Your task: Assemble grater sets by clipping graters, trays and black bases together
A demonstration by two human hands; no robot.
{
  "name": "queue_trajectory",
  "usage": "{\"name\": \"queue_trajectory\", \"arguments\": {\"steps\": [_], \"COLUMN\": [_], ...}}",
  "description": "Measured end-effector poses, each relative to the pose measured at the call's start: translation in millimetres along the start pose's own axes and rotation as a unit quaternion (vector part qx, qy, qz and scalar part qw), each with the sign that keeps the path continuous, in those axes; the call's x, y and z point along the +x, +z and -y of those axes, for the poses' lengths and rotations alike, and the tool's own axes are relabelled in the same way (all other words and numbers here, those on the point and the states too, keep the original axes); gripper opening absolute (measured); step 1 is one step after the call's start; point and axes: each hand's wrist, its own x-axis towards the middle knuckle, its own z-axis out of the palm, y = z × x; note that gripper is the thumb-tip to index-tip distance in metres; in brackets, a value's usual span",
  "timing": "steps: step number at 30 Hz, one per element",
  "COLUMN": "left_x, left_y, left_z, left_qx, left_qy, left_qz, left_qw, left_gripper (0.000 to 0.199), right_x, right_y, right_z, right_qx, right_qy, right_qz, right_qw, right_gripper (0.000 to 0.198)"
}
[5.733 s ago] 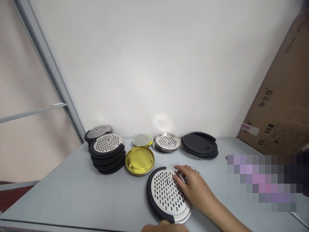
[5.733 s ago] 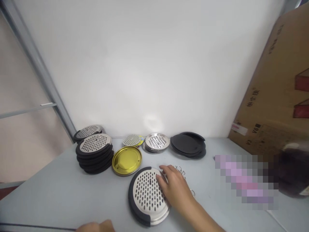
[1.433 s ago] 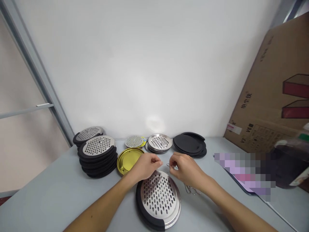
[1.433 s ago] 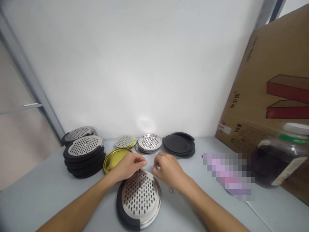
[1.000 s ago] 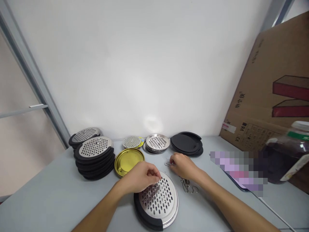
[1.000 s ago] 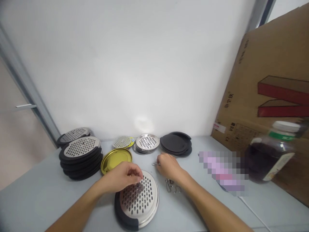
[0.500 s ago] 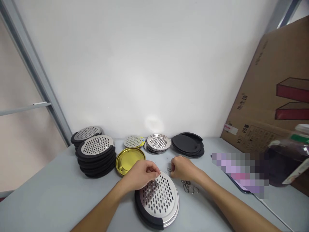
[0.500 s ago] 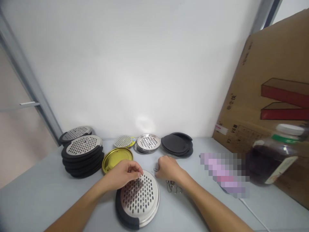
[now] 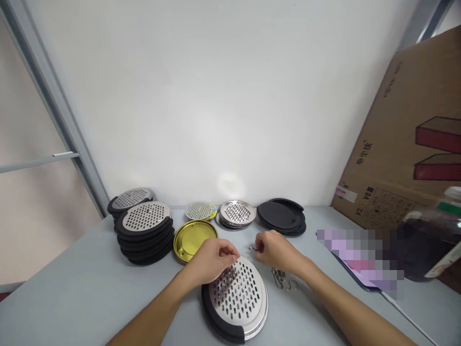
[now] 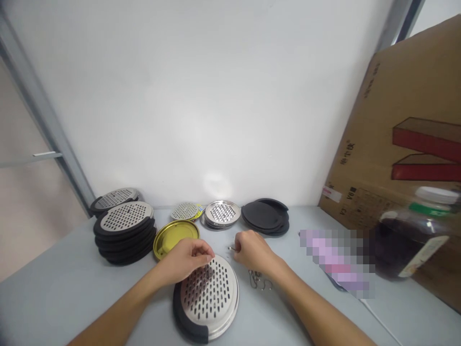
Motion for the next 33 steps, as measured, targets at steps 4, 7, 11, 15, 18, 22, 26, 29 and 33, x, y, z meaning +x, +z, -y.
{"name": "queue_trajectory", "arguments": {"steps": [4,7,11,15,18,22,26,29,33], "left_x": [-0.7,-1.1,-1.4,-2.0,-3.7,-7.9,-12.2,-14.1,-14.4], "left_y": [1.0,2.2,3.0,0.1,-4.9,-12.4,-16.0,-16.0,-15.8], "left_z": [-1.0,-1.9,-4.9,-7.9,-10.2,-14.3,-15.7,-12.9,-6.1], "left_qx": [-0.002,-0.011,-0.057,-0.094,-0.119,-0.133,-0.124,-0.131,-0.143], "left_qy": [0.004,0.004,0.014,-0.005,-0.023,-0.019,-0.015,-0.024,-0.032], "left_qz": [-0.003,0.005,0.011,0.02,0.038,0.065,0.075,0.067,0.067], "left_qw": [1.0,1.0,0.998,0.995,0.992,0.989,0.989,0.989,0.987], "left_gripper": [0.026,0.037,0.042,0.034,0.03,0.026,0.025,0.026,0.027], "right_x": [-7.2,-16.5,-26.7,-30.2,-30.1,-31.4,-34.2,-34.7,-32.2], "right_y": [-8.8,-8.5,-3.2,-1.0,0.7,4.1,4.2,5.4,10.8], "right_z": [11.4,25.2,37.8,42.4,43.7,45.5,47.6,46.4,41.9], "right_qx": [0.106,0.166,0.208,0.225,0.259,0.294,0.274,0.228,0.187], "right_qy": [-0.041,-0.095,-0.198,-0.248,-0.24,-0.215,-0.207,-0.231,-0.265], "right_qz": [-0.085,-0.135,-0.18,-0.209,-0.205,-0.187,-0.158,-0.148,-0.142], "right_qw": [0.99,0.972,0.941,0.919,0.913,0.912,0.926,0.934,0.935], "right_gripper": [0.008,0.008,0.011,0.013,0.012,0.009,0.011,0.02,0.028]}}
